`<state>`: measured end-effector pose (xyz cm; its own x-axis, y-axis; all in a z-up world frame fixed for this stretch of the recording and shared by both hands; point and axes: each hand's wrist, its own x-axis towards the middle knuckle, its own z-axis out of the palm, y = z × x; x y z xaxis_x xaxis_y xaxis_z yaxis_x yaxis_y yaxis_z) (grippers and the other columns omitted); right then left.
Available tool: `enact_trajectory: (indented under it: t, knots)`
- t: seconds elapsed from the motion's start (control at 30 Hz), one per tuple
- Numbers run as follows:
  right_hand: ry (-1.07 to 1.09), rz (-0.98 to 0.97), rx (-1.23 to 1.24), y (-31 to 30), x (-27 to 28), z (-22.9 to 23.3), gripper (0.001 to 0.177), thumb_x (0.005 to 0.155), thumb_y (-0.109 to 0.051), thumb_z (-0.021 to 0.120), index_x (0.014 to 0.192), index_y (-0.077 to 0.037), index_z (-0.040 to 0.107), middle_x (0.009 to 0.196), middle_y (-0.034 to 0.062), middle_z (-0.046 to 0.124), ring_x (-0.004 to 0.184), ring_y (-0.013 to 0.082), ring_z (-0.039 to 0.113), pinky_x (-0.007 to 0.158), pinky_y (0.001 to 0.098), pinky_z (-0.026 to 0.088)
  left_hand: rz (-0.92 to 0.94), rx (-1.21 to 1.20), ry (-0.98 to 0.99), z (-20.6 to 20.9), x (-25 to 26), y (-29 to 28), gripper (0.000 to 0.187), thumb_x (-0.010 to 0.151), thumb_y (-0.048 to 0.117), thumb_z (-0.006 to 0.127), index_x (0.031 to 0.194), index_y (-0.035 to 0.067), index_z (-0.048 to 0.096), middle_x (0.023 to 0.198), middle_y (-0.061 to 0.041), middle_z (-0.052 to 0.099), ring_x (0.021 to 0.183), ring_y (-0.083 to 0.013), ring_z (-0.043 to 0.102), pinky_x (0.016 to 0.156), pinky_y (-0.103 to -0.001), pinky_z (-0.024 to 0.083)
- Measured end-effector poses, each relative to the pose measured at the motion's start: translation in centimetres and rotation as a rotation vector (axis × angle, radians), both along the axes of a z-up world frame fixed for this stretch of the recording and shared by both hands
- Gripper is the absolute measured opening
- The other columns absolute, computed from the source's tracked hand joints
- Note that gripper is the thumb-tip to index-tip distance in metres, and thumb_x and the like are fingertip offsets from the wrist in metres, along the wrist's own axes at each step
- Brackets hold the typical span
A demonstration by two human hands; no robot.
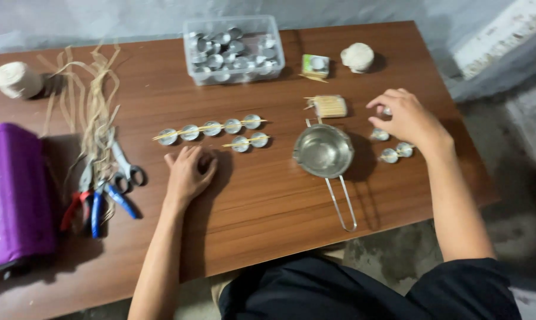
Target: Assembling candle wicks by attaching metal wick tabs to wicks that are secured by wooden sticks on a table.
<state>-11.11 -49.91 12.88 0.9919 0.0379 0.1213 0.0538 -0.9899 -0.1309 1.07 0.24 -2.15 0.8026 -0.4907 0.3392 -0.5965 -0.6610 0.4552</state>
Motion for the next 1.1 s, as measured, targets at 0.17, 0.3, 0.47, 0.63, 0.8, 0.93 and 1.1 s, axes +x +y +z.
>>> enact_trajectory:
  t: [0.17,0.3,0.47,0.63,0.8,0.93,1.1]
  knots:
    - [0.146,-0.250,-0.094,-6.9,-3.0,-3.8,0.040,0.080,-0.032,0.082,0.116,-0.017,0.076,0.108,0.0062,0.074,0.106,0.0327,0.067,0.096,0.0407,0.054,-0.001,-0.027,0.004,0.9,-0.5,-0.3,0.018,0.090,0.035,0.073,0.099,0.023,0.064,0.087,0.002,0.064,0.089,-0.0197,0.060,0.089,-0.041,0.030]
    - [0.267,-0.305,-0.115,-6.8,-3.1,-5.1,0.056,0.075,-0.039,0.085,0.127,-0.022,0.074,0.121,0.0023,0.073,0.114,0.0286,0.060,0.095,0.0354,0.052,0.028,-0.038,0.027,1.1,-0.5,-0.4,0.018,0.090,0.035,0.075,0.100,0.024,0.065,0.085,0.004,0.065,0.088,-0.0188,0.060,0.088,-0.039,0.030]
    - [0.344,-0.271,-0.099,-6.0,-2.0,-5.7,0.059,0.075,-0.037,0.086,0.130,-0.019,0.072,0.128,0.0043,0.071,0.114,0.0291,0.054,0.095,0.0336,0.049,0.037,-0.032,0.029,1.2,-0.7,-0.7,0.018,0.091,0.036,0.075,0.099,0.024,0.065,0.081,0.003,0.062,0.087,-0.0194,0.060,0.089,-0.037,0.030]
    - [0.377,-0.251,-0.085,-5.9,-1.0,-6.6,0.060,0.074,-0.031,0.089,0.130,-0.017,0.072,0.129,0.0051,0.071,0.115,0.0295,0.051,0.095,0.0355,0.050,0.041,-0.051,0.035,1.8,-0.9,-0.9,0.018,0.090,0.034,0.076,0.096,0.020,0.066,0.074,0.000,0.057,0.082,-0.0219,0.060,0.088,-0.037,0.030]
    - [0.363,-0.226,-0.077,-7.1,-0.4,-8.0,0.051,0.074,-0.027,0.089,0.122,-0.016,0.076,0.126,0.0057,0.073,0.116,0.0317,0.053,0.099,0.0386,0.050,0.052,-0.051,0.047,1.5,-0.7,-0.8,0.015,0.089,0.032,0.077,0.095,0.022,0.067,0.072,0.002,0.055,0.082,-0.0196,0.059,0.088,-0.037,0.030]
    - [0.353,-0.188,-0.096,-7.5,0.0,-8.4,0.049,0.072,-0.031,0.088,0.117,-0.015,0.077,0.118,0.0052,0.075,0.114,0.0303,0.057,0.101,0.0386,0.051,0.042,-0.050,0.054,2.0,-0.8,-1.0,0.017,0.089,0.031,0.077,0.092,0.019,0.065,0.075,0.002,0.058,0.084,-0.0200,0.059,0.088,-0.038,0.029]
    - [0.334,-0.155,-0.145,-7.1,0.6,-7.7,0.049,0.071,-0.033,0.087,0.115,-0.015,0.078,0.112,0.0053,0.077,0.113,0.0306,0.062,0.101,0.0395,0.053,0.031,-0.057,0.043,1.9,-0.7,-0.8,0.017,0.087,0.030,0.077,0.094,0.020,0.065,0.077,0.001,0.061,0.085,-0.0199,0.060,0.089,-0.039,0.029]
